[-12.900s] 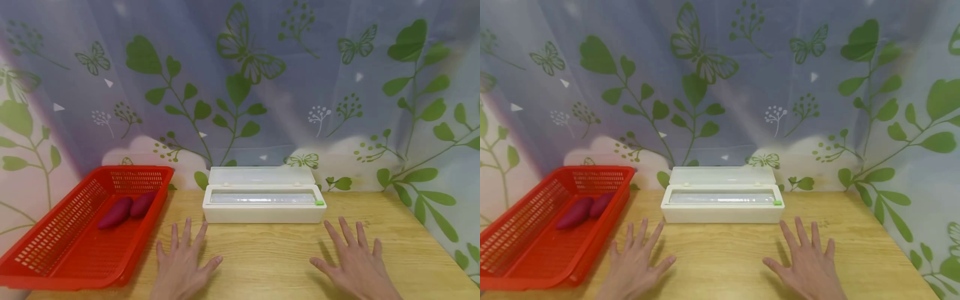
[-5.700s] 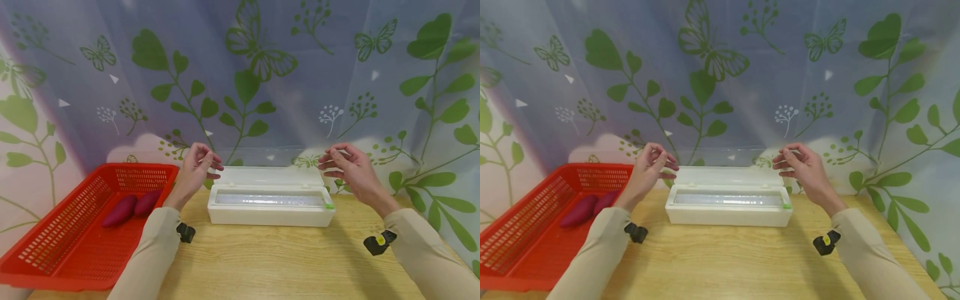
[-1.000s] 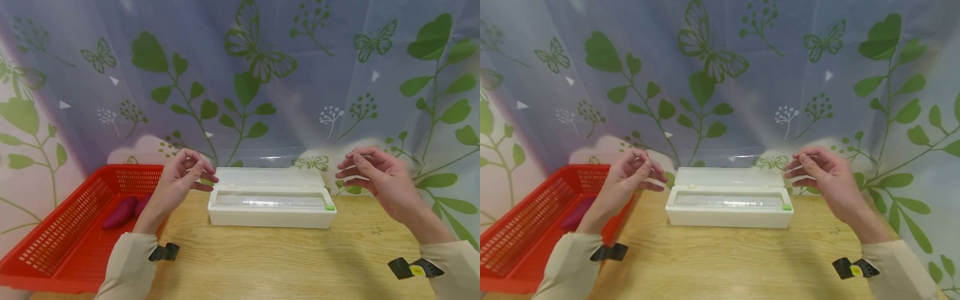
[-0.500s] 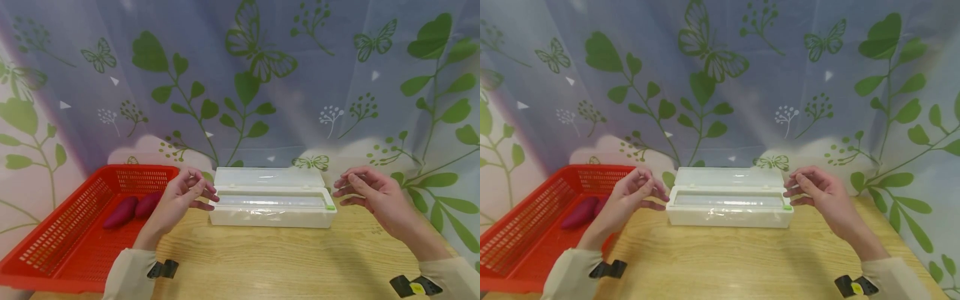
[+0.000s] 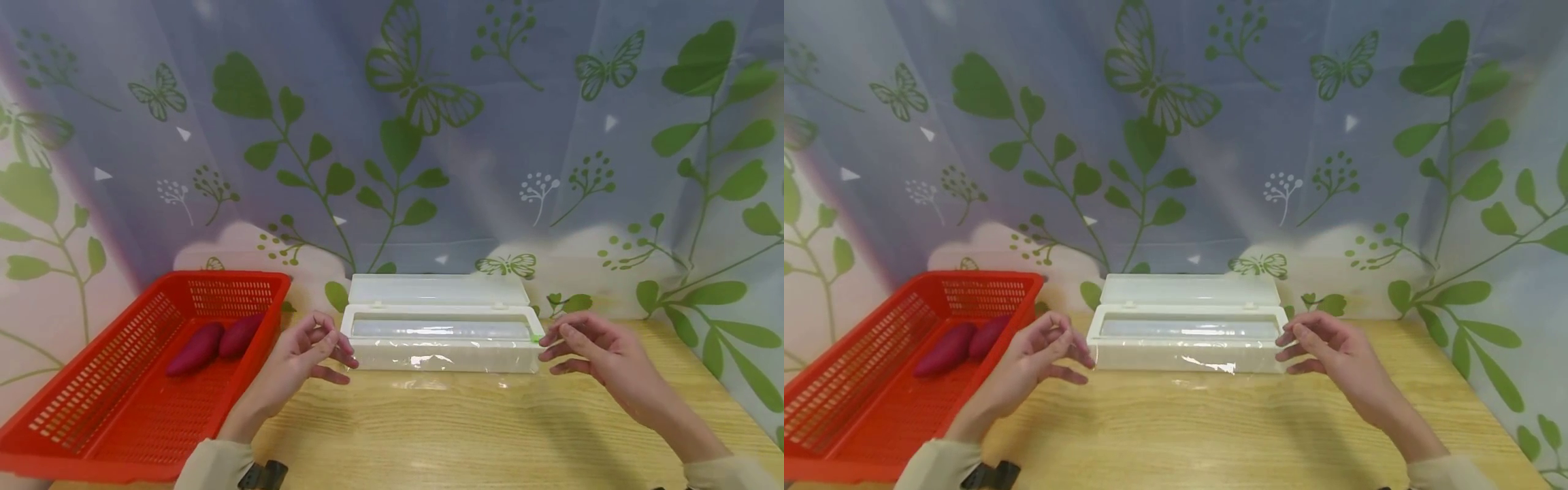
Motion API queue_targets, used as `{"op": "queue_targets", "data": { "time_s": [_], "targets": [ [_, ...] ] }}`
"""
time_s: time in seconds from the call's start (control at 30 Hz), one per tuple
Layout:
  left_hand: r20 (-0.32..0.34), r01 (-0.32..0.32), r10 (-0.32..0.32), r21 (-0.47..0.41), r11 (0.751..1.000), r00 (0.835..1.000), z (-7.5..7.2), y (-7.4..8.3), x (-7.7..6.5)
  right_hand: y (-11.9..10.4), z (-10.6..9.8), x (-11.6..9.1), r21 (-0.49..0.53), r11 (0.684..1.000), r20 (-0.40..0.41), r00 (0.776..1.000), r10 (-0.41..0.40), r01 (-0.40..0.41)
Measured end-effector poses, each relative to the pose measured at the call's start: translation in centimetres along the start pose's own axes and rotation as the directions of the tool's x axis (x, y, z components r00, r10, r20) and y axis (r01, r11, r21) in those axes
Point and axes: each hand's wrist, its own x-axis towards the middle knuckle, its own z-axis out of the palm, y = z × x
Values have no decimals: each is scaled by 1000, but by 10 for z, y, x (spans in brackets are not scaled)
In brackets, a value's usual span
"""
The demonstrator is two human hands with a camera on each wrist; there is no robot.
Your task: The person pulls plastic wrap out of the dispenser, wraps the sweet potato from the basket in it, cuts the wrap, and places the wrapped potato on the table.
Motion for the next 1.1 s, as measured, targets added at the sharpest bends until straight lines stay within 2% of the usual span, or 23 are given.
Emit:
{"op": "queue_targets", "data": {
  "time_s": [0.23,0.43,0.67,0.77,0.87,1.0,1.1],
  "targets": [
    [37,79,-77,-44,996,996,0,-13,-11,17,0,-13,36,999,77,997,12,-15],
    [84,153,-150,-40,987,985,1,-20,-19,30,-1,-24,87,996,147,989,4,-16],
    [136,205,-199,-27,978,970,3,-29,-26,46,4,-37,129,987,200,977,67,-95],
    [155,216,-214,-1,976,964,4,-33,-29,50,8,-40,77,989,177,978,108,-123],
    [176,230,-234,46,972,956,4,-36,-30,51,12,-41,-20,988,135,979,154,-152],
    [220,238,-256,106,965,941,7,-41,-30,52,18,-41,-170,966,116,970,215,-194],
    [259,220,-252,147,964,932,9,-45,-31,54,25,-42,-289,941,143,964,222,-174]
  ]
}}
